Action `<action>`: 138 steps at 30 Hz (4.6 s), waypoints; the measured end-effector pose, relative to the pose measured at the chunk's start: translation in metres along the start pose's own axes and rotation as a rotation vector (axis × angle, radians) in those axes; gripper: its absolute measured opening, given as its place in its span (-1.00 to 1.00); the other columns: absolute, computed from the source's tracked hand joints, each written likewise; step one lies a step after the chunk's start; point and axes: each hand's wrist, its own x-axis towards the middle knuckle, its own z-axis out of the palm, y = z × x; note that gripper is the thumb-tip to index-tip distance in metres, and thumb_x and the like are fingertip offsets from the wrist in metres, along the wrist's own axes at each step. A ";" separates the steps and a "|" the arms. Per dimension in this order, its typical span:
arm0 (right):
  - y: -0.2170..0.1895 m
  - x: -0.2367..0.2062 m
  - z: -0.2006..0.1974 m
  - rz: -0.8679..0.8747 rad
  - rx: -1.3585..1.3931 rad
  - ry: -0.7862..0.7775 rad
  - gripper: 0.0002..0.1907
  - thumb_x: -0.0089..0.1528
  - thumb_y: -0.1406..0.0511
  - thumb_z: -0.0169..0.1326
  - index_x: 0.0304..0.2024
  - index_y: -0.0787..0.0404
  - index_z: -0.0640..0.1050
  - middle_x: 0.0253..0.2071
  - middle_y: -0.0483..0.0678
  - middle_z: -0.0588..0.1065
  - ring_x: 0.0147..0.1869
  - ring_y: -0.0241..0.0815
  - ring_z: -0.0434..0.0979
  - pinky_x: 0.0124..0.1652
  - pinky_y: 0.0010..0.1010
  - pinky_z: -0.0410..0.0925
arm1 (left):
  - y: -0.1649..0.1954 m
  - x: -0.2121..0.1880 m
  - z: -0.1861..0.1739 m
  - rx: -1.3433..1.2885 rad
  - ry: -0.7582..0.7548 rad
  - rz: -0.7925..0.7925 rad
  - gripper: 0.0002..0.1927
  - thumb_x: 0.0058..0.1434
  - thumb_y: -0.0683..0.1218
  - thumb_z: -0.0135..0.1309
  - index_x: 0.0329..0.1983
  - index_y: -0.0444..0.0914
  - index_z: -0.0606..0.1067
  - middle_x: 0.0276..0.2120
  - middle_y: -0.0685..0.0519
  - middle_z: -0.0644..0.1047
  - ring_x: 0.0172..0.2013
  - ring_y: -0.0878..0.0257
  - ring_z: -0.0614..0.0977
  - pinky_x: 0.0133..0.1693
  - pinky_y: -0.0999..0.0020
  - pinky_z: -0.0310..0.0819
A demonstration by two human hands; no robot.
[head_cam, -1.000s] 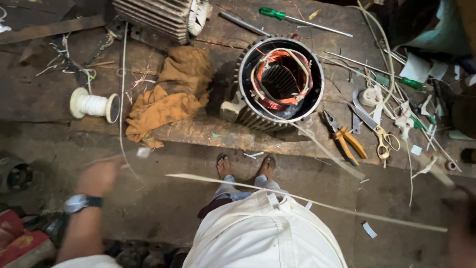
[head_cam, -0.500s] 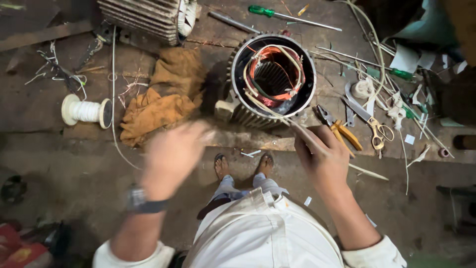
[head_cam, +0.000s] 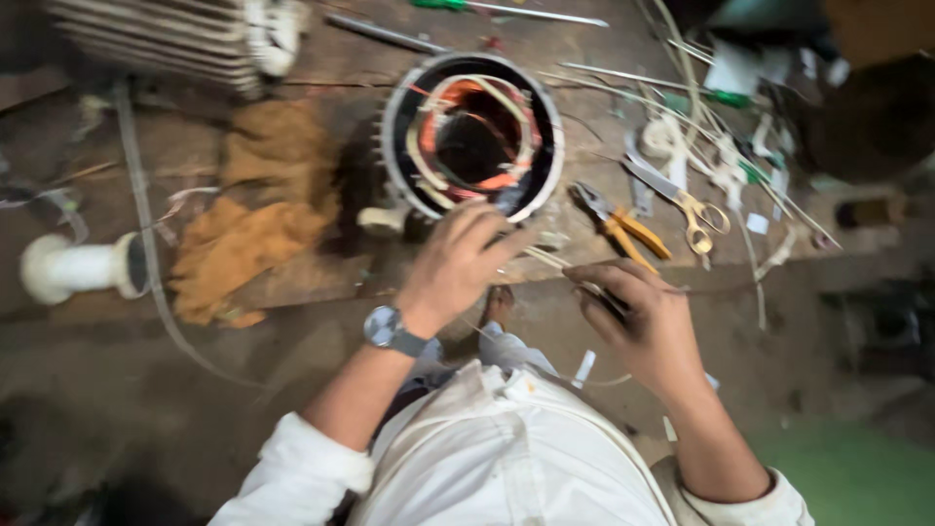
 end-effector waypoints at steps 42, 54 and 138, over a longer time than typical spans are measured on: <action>0.262 -0.094 -0.272 0.222 -0.092 -0.455 -0.51 0.16 0.26 0.17 0.14 0.19 0.46 -0.10 -0.03 0.66 -0.11 -0.04 0.71 -0.12 -0.26 0.52 | 0.135 0.128 0.216 -0.295 -0.216 -0.275 -0.78 0.28 -0.13 0.09 -0.06 -0.33 0.48 0.02 -0.21 0.51 -0.03 -0.14 0.59 -0.02 0.06 0.51; 0.417 0.069 -0.320 -0.293 -0.969 0.455 -0.71 0.33 0.36 0.10 0.03 -0.09 0.68 0.29 -0.11 0.46 0.57 0.02 0.23 0.52 0.01 -0.06 | 0.138 0.140 0.263 -0.271 -0.117 -0.589 -0.81 0.23 -0.16 0.10 -0.14 -0.34 0.46 -0.16 -0.23 0.57 -0.12 -0.23 0.60 -0.11 0.02 0.50; 0.376 -0.099 -0.207 0.242 1.475 -0.302 -0.69 0.33 0.37 0.12 0.04 0.53 0.53 -0.03 0.23 0.48 0.04 0.12 0.52 0.02 -0.07 0.39 | 0.241 0.168 0.159 -0.174 -0.131 0.093 -0.70 0.44 -0.02 0.08 0.22 -0.02 0.49 0.35 -0.01 0.31 0.41 0.08 0.26 0.43 0.07 0.06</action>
